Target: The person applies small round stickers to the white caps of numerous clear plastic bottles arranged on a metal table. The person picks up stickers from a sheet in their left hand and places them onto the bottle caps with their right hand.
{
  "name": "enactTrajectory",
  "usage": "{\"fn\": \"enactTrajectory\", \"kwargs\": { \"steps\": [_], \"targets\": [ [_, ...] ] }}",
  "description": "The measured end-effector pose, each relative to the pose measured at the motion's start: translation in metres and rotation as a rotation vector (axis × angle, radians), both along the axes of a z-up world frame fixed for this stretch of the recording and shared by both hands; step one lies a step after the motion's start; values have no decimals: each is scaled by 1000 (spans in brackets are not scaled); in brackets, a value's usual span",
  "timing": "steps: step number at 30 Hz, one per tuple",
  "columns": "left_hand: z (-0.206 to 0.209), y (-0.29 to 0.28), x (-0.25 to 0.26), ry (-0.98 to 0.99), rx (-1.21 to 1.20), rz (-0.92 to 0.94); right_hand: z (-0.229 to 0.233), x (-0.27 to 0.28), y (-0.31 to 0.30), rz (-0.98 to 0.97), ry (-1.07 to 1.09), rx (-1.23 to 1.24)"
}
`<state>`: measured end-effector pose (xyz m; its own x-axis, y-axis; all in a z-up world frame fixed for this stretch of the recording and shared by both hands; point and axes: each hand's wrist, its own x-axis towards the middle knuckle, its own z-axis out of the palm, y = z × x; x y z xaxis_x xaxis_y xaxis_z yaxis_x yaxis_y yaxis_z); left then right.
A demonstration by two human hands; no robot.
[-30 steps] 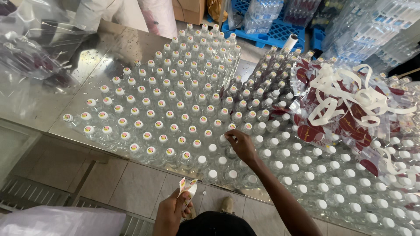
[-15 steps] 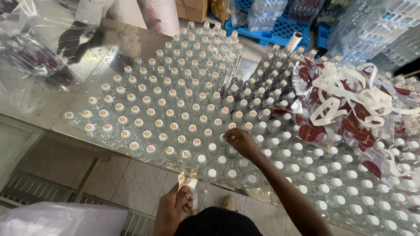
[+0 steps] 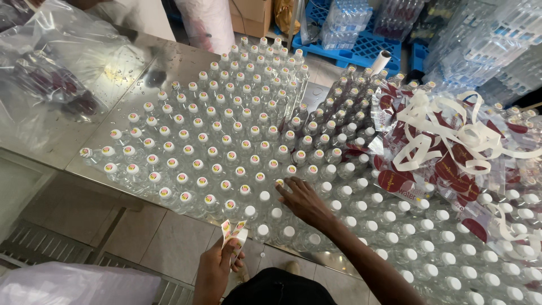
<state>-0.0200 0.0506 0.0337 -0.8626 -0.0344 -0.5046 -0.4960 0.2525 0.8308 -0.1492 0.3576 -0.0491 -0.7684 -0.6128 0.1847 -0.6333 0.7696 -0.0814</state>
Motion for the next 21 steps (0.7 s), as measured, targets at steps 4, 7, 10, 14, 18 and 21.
{"fn": "enactTrajectory", "kwargs": {
  "steps": [4, 7, 10, 14, 18, 21],
  "targets": [
    [13, 12, 1, -19, 52, 39, 7, 4, -8, -74, -69, -153],
    [17, 21, -2, -63, 92, 115, 1, 5, -7, -131, -97, -112],
    [27, 30, -5, -109, 110, 216, 35, 32, -23, -154, -152, -326],
    [42, 50, -9, -98, 156, 248, 92, 85, -49, 119, -79, -727],
    [55, 72, -10, -156, 229, 295, 94, 93, -58, 260, -94, -741],
    [61, 77, -10, -182, 331, 326, 91, 87, -59, 193, -93, -880]
  ]
}}
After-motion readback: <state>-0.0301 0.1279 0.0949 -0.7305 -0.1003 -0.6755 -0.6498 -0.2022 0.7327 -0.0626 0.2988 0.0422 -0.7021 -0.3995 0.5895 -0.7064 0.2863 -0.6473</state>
